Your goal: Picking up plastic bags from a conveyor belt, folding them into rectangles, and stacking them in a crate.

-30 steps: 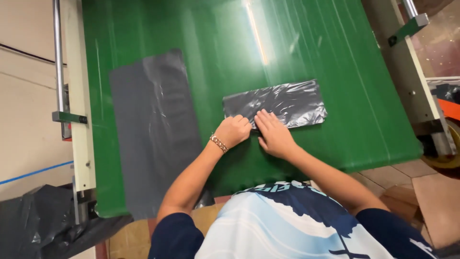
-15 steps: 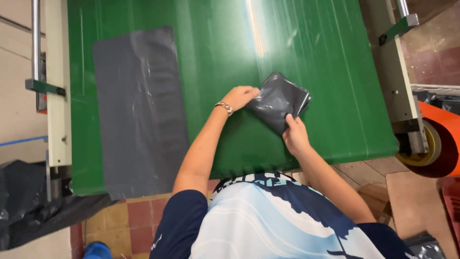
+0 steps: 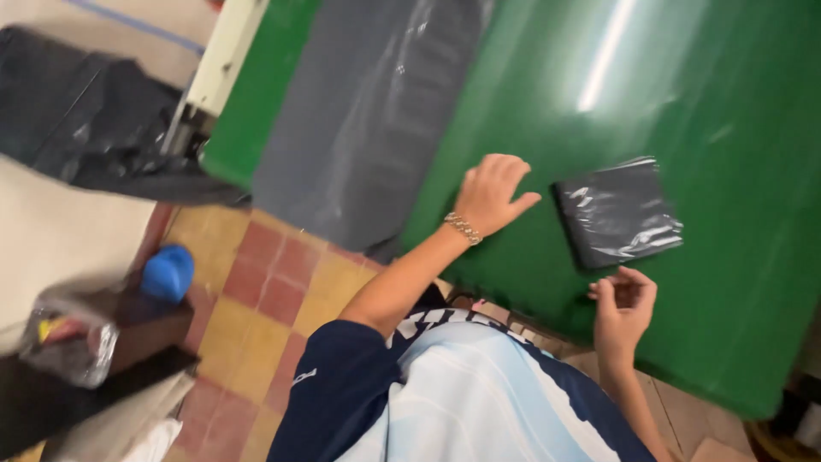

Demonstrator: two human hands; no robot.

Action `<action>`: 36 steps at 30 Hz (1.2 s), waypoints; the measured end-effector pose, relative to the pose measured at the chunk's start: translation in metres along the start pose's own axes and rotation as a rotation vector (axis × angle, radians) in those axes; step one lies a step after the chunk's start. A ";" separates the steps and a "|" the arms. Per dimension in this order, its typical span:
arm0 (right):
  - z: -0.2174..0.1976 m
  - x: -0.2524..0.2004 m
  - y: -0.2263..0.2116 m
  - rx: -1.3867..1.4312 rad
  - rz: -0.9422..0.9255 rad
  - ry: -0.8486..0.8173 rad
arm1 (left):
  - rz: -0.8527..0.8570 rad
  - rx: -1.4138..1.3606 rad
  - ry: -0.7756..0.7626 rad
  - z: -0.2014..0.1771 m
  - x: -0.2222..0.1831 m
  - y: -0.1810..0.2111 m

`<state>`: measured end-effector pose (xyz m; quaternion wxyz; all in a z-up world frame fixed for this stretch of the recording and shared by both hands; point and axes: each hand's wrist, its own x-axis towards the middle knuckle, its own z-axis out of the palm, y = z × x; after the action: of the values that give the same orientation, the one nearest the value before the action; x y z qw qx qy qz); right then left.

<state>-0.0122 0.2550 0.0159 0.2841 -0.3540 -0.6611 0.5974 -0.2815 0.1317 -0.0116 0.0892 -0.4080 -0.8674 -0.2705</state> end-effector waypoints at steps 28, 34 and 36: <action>0.329 -0.017 -0.024 -0.753 -0.987 -0.686 | 0.261 0.309 -0.217 -0.237 -0.168 -0.355; 0.335 0.066 -0.047 -0.465 -0.444 -0.475 | 0.046 -0.263 -0.219 -0.269 -0.033 -0.405; 0.345 0.113 -0.067 -0.430 -0.410 -0.399 | 0.019 -0.341 -0.162 -0.271 0.041 -0.411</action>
<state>-0.3630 0.1408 0.0337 0.1823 -0.1419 -0.8716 0.4324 -0.6367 -0.2025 0.0682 -0.0488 -0.4460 -0.8093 -0.3790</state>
